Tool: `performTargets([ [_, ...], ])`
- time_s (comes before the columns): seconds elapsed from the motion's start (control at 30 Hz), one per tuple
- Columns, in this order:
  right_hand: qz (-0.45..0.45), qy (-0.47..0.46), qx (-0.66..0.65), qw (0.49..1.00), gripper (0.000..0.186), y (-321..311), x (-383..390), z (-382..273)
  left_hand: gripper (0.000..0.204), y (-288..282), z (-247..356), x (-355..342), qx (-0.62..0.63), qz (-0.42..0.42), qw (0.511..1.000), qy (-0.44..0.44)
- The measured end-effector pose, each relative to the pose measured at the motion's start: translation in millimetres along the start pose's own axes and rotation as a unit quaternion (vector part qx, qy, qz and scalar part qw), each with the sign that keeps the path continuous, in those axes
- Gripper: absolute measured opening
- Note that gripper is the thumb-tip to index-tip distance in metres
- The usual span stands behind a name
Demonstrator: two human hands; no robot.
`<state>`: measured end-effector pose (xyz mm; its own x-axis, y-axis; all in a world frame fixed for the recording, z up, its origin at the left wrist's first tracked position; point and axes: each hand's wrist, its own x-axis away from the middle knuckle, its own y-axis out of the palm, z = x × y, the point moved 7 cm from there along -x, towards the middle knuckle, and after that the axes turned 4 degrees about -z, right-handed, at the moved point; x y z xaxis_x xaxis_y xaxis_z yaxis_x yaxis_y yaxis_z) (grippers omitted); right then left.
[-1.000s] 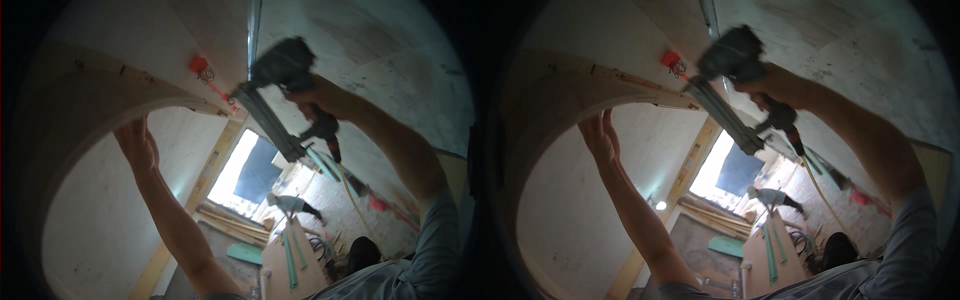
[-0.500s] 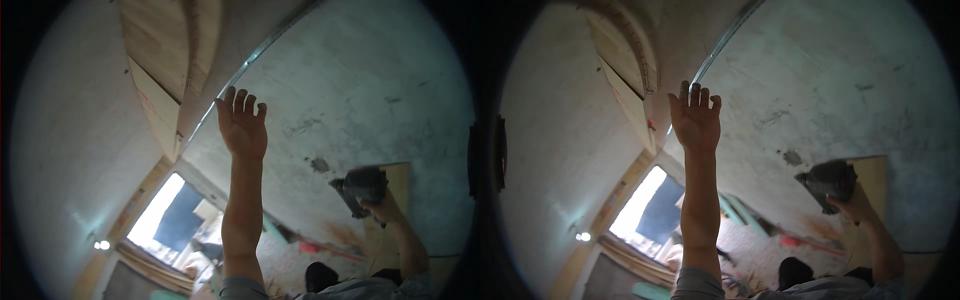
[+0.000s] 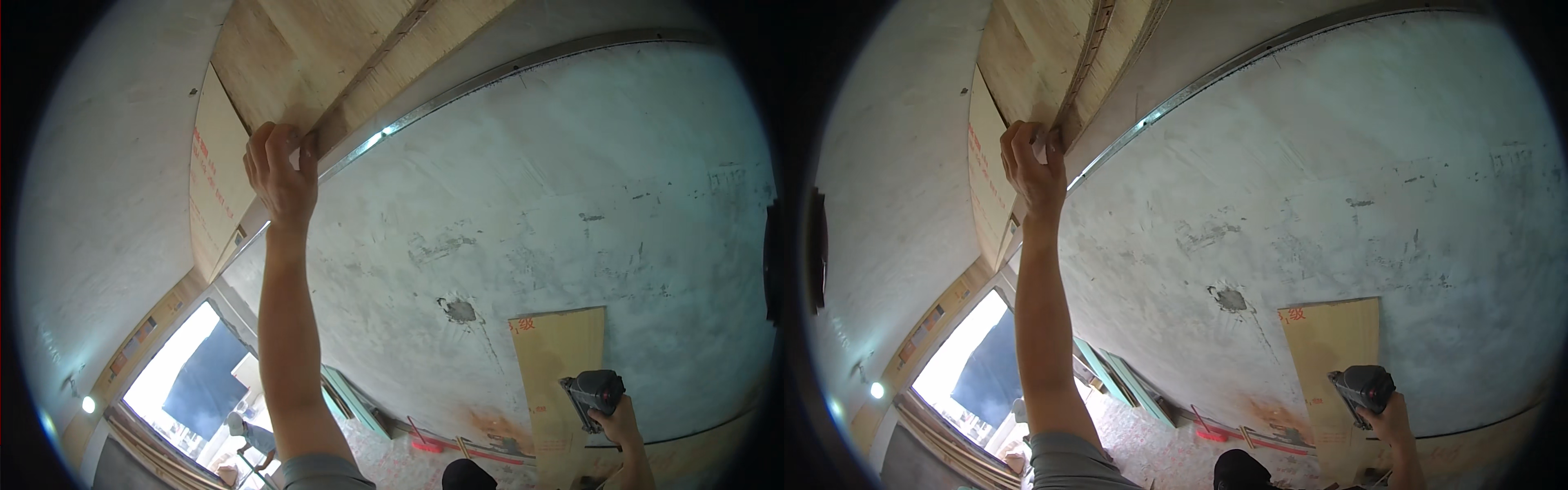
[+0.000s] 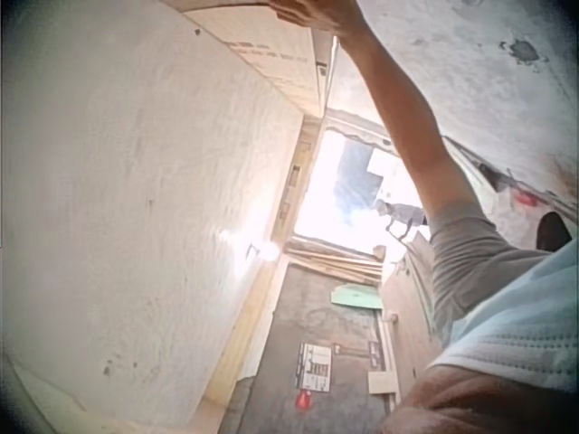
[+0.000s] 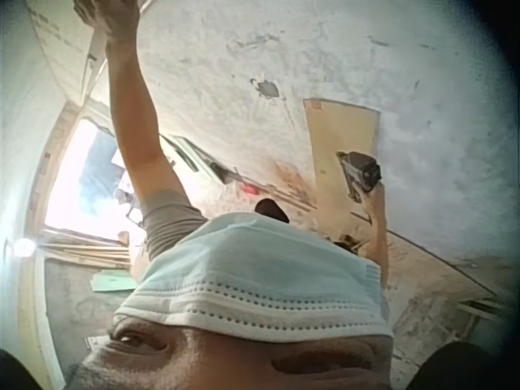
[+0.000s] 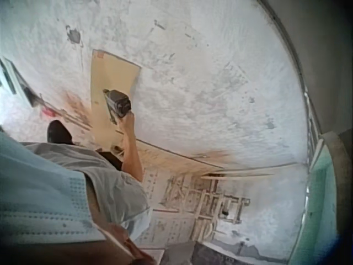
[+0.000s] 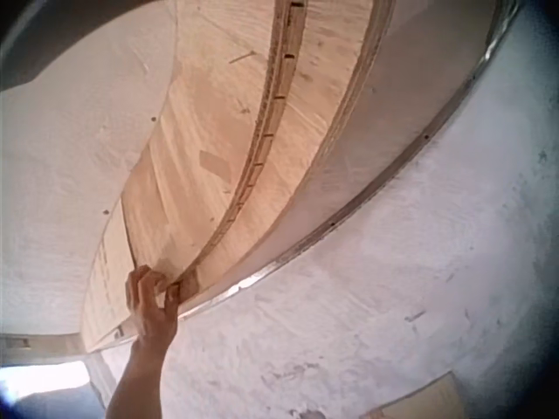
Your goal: Installing curved wooden panels onto a ceiling structure using a pneumatic nail gun.
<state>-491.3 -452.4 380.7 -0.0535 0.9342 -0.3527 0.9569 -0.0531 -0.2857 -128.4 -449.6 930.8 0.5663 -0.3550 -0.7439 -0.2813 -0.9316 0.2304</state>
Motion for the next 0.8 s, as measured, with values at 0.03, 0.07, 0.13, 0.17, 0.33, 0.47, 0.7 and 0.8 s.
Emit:
performTargets([
  [0.03, 0.006, 0.003, 0.007, 1.000, 0.040, -1.2, 8.7, 7.6, 0.034, 1.9, -1.1, 4.7, 0.010, -0.002, 1.000, 0.012],
  [0.07, 0.016, 0.023, 0.011, 1.000, 0.041, -1.0, 14.7, 17.8, 0.037, 0.6, -4.9, 9.0, -0.004, -0.024, 1.000, 0.016],
  [0.13, 0.027, 0.055, 0.010, 0.998, 0.040, -3.7, 18.1, 19.9, 0.040, -7.8, -12.1, 10.1, 0.012, -0.035, 0.999, 0.017],
  [0.17, 0.035, 0.056, 0.020, 0.998, 0.040, -4.8, 19.4, 23.6, 0.042, -7.9, -13.2, 10.6, 0.028, -0.047, 0.998, 0.021],
  [0.33, 0.017, 0.098, 0.030, 0.995, 0.038, -14.6, 36.3, 33.5, 0.052, -19.5, -1.2, 11.2, 0.075, -0.027, 0.997, 0.002],
  [0.47, 0.006, 0.122, 0.060, 0.991, 0.038, -18.9, 48.7, 32.5, 0.053, -18.8, 64.6, -44.4, 0.119, 0.022, 0.992, 0.020],
  [0.7, -0.011, 0.124, 0.062, 0.990, 0.043, -28.2, 61.6, 27.8, 0.056, -15.6, 99.6, -117.6, 0.070, 0.051, 0.992, 0.097],
  [0.8, -0.034, 0.137, 0.031, 0.989, 0.047, -28.6, 69.7, 23.0, 0.053, -24.1, 110.6, -118.5, 0.082, 0.067, 0.985, 0.139],
])
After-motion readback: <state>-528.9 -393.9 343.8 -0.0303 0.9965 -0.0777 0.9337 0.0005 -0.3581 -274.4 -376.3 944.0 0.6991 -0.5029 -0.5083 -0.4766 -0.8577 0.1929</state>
